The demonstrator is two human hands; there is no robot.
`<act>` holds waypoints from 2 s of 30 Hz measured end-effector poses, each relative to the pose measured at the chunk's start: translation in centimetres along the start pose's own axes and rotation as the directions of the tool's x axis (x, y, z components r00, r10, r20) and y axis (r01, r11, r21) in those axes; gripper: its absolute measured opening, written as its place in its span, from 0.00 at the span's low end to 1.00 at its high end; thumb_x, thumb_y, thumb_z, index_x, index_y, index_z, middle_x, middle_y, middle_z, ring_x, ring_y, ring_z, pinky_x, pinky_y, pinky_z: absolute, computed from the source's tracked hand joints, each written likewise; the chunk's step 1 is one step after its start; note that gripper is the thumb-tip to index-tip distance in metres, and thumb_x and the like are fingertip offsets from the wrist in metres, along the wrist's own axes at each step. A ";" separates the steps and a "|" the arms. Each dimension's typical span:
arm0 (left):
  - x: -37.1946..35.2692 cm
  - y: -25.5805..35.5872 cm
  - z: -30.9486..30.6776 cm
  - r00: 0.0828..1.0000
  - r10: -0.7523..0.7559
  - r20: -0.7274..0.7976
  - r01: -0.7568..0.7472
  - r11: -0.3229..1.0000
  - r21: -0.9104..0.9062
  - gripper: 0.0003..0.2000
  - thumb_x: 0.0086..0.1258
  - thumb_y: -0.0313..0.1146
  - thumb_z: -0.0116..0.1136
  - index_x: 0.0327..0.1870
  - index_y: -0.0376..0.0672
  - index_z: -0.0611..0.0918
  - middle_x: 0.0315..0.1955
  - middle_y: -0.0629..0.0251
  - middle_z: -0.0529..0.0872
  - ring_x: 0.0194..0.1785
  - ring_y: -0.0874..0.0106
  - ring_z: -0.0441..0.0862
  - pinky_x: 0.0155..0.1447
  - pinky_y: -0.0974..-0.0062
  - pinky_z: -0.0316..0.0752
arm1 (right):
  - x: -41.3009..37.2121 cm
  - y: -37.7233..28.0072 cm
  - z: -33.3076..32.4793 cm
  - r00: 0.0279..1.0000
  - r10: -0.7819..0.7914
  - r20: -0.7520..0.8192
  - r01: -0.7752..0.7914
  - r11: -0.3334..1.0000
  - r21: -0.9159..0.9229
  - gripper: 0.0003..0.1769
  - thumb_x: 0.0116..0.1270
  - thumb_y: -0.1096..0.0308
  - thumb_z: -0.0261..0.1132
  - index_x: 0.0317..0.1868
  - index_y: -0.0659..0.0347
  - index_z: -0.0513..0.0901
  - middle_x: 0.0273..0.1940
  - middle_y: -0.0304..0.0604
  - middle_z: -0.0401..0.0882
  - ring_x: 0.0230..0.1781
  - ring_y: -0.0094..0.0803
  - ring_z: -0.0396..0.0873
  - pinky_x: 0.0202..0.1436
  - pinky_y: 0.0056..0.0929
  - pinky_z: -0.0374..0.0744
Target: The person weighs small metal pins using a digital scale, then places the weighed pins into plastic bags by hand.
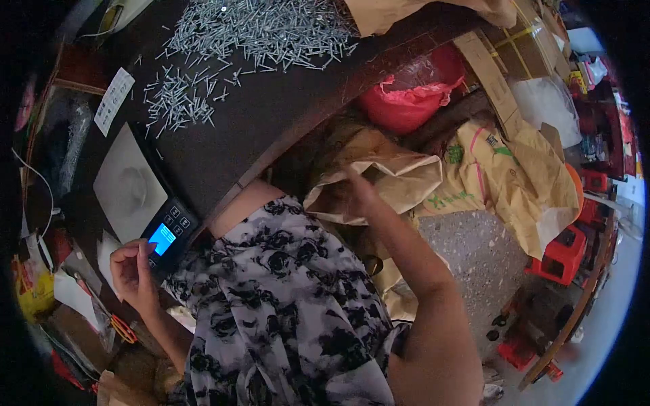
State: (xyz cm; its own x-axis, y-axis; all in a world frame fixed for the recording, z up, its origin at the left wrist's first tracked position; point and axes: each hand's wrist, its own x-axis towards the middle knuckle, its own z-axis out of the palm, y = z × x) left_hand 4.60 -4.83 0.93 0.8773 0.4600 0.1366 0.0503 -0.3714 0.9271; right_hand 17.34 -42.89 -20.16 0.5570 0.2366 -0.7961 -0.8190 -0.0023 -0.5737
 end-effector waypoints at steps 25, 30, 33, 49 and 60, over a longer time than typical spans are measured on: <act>0.8 0.4 -0.4 0.999 0.042 -0.009 -0.041 0.998 0.057 0.05 0.68 0.18 0.53 0.40 0.36 0.72 0.40 0.53 0.82 0.42 0.70 0.82 0.48 0.75 0.77 | 7.0 -4.4 6.1 0.910 -0.225 0.349 0.415 0.491 -0.766 0.30 0.69 0.48 0.54 0.61 0.64 0.72 0.60 0.57 0.72 0.62 0.47 0.69 0.66 0.40 0.65; 0.9 -1.4 -1.3 0.975 0.122 -0.185 -0.119 0.992 0.030 0.12 0.66 0.17 0.54 0.48 0.35 0.71 0.51 0.49 0.77 0.52 0.67 0.78 0.55 0.71 0.74 | -1.1 -3.6 5.4 0.939 -0.149 0.309 0.339 0.547 -0.766 0.28 0.72 0.54 0.53 0.61 0.68 0.71 0.60 0.61 0.72 0.62 0.49 0.71 0.64 0.43 0.68; 0.6 -3.8 -2.5 0.928 0.225 -0.297 -0.165 0.963 0.214 0.16 0.64 0.16 0.54 0.52 0.36 0.70 0.57 0.50 0.73 0.61 0.64 0.71 0.67 0.66 0.63 | -1.5 -3.8 6.0 0.935 -0.263 0.239 0.354 0.635 -0.687 0.22 0.69 0.62 0.56 0.58 0.69 0.74 0.56 0.62 0.75 0.57 0.51 0.74 0.60 0.42 0.71; -2.8 -8.0 -6.5 0.965 0.015 -0.261 0.207 0.568 0.797 0.18 0.63 0.33 0.57 0.56 0.46 0.76 0.65 0.60 0.70 0.71 0.58 0.61 0.70 0.33 0.37 | 7.8 -6.3 14.1 0.554 -0.550 0.625 0.564 -0.304 -0.767 0.18 0.66 0.66 0.60 0.51 0.70 0.78 0.46 0.59 0.81 0.49 0.50 0.79 0.54 0.40 0.75; -2.3 -6.9 -6.5 0.953 0.016 -0.302 0.228 0.616 0.754 0.20 0.62 0.33 0.57 0.57 0.48 0.77 0.64 0.62 0.72 0.72 0.61 0.62 0.71 0.40 0.41 | 6.2 -6.6 13.3 0.506 -0.613 0.606 0.478 -0.386 -0.789 0.18 0.65 0.66 0.60 0.50 0.70 0.78 0.46 0.59 0.81 0.48 0.50 0.79 0.54 0.39 0.75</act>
State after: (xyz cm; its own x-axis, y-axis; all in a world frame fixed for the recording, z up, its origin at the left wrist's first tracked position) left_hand -0.87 1.89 -3.57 0.6932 0.6759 0.2502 0.5910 -0.7318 0.3394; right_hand 24.39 -28.44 -18.73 0.7008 0.7104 0.0652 0.6907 -0.6528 -0.3112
